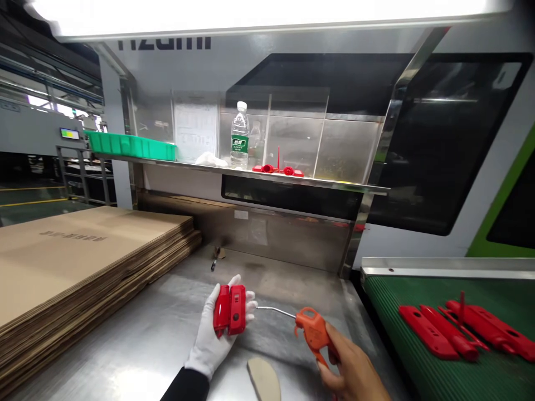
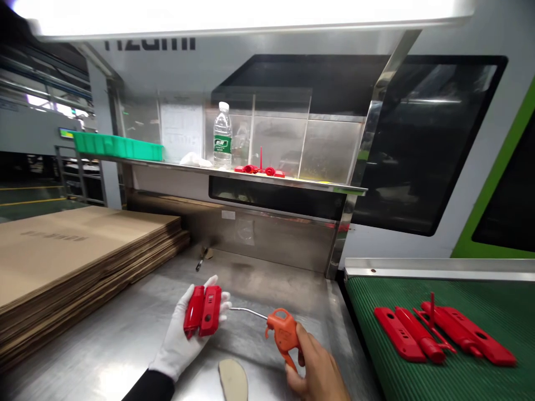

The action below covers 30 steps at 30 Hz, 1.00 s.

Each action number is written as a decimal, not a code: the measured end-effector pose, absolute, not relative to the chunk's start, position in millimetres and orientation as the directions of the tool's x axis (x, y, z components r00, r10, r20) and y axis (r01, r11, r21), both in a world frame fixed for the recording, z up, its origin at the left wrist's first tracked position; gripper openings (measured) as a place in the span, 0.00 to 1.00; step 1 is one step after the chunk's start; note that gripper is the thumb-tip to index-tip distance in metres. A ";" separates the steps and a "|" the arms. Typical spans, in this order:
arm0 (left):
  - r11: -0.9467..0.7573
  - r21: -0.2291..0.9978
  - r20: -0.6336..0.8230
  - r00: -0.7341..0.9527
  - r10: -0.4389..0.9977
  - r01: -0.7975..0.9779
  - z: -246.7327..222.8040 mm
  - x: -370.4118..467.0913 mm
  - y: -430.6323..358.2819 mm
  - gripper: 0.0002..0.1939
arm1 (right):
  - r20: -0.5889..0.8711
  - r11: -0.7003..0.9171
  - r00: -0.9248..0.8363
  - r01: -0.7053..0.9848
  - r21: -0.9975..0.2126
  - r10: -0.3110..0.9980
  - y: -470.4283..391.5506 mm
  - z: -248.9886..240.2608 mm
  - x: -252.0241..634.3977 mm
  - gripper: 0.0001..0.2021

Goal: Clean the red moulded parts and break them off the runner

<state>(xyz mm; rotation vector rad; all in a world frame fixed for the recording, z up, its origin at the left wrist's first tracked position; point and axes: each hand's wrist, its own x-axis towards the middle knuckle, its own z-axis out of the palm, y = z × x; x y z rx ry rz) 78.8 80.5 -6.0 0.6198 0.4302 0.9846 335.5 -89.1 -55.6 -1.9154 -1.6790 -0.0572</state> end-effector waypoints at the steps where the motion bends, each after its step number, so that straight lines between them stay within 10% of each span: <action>1: 0.391 0.686 -0.043 0.503 0.863 -0.613 -5.2 78.4 79.8 0.31 | 0.390 -0.037 0.206 0.916 -0.399 0.898 -89.8 -52.5 336.5 0.31; 14: 0.225 0.921 0.052 0.673 0.738 -0.318 -11.6 88.2 63.8 0.28 | 0.386 -0.152 0.317 0.903 -0.402 0.866 -89.9 -48.6 319.0 0.35; 21: 0.083 0.975 0.066 0.627 0.776 -0.205 -27.3 102.4 77.9 0.51 | 0.333 -0.214 0.333 0.913 -0.346 0.882 -90.0 -52.2 321.6 0.34; 30: -0.016 0.941 0.179 0.457 0.871 -0.338 -26.8 103.0 73.4 0.38 | 0.319 -0.282 0.366 0.917 -0.280 0.874 -88.7 -60.1 325.6 0.28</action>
